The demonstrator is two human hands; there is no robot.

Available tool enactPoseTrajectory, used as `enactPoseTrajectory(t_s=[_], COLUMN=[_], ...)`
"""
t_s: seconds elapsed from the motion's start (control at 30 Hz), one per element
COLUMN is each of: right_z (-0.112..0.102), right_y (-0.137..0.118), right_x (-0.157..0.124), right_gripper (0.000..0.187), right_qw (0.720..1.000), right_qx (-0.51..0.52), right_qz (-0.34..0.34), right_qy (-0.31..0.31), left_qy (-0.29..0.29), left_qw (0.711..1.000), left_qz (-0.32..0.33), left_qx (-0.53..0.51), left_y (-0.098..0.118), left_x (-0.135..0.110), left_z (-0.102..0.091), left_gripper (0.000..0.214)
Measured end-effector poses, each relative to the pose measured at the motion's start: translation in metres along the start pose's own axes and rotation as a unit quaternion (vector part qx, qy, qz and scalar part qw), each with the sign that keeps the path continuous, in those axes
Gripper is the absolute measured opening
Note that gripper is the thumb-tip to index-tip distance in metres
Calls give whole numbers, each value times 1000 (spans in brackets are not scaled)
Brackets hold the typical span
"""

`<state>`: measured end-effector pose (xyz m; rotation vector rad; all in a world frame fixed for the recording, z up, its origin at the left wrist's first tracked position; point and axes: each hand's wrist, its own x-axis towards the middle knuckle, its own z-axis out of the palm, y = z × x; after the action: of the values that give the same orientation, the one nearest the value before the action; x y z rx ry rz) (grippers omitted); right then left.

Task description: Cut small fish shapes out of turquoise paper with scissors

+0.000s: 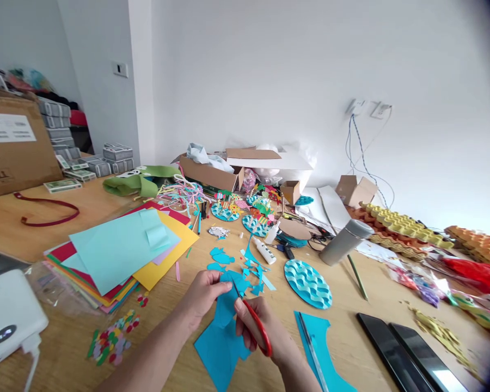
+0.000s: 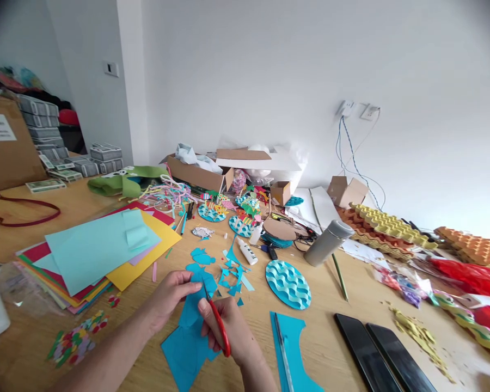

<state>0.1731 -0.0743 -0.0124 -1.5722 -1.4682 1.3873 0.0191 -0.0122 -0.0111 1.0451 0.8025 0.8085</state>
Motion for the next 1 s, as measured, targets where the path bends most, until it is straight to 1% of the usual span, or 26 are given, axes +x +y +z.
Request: enactPoseTrajectory(t_s=[0.17,0.33,0.53,0.67,0.8,1.0], right_z=[1,1,0,0,1,3], right_y=[-1,-8,-11,-7,-4,-8], right_x=[-1,-3,-4,-2,-1,-4], right_gripper=[70,73,71,69,67,68], right_qw=[1000,1000,999,1000,1000,1000], right_qx=[-12,-21,-19,-10,9,16], right_qz=[11,22,29,15,5,0], right_qy=[0,6,7,-4,-16,-17], left_qy=[2,-2,28,28,40,26], left_qw=[1000,1000,1000,1000,999,998], left_qz=[3,2,6,9,5,7], left_qx=[-4,-7,-7,-7,-7,-51], left_y=[-2,-1,0,1,1,2], left_x=[1,-1,-1,-1,-1,-2], left_z=[0,0,-1,0,0,-1], left_gripper=[21,21,25,26,26,24])
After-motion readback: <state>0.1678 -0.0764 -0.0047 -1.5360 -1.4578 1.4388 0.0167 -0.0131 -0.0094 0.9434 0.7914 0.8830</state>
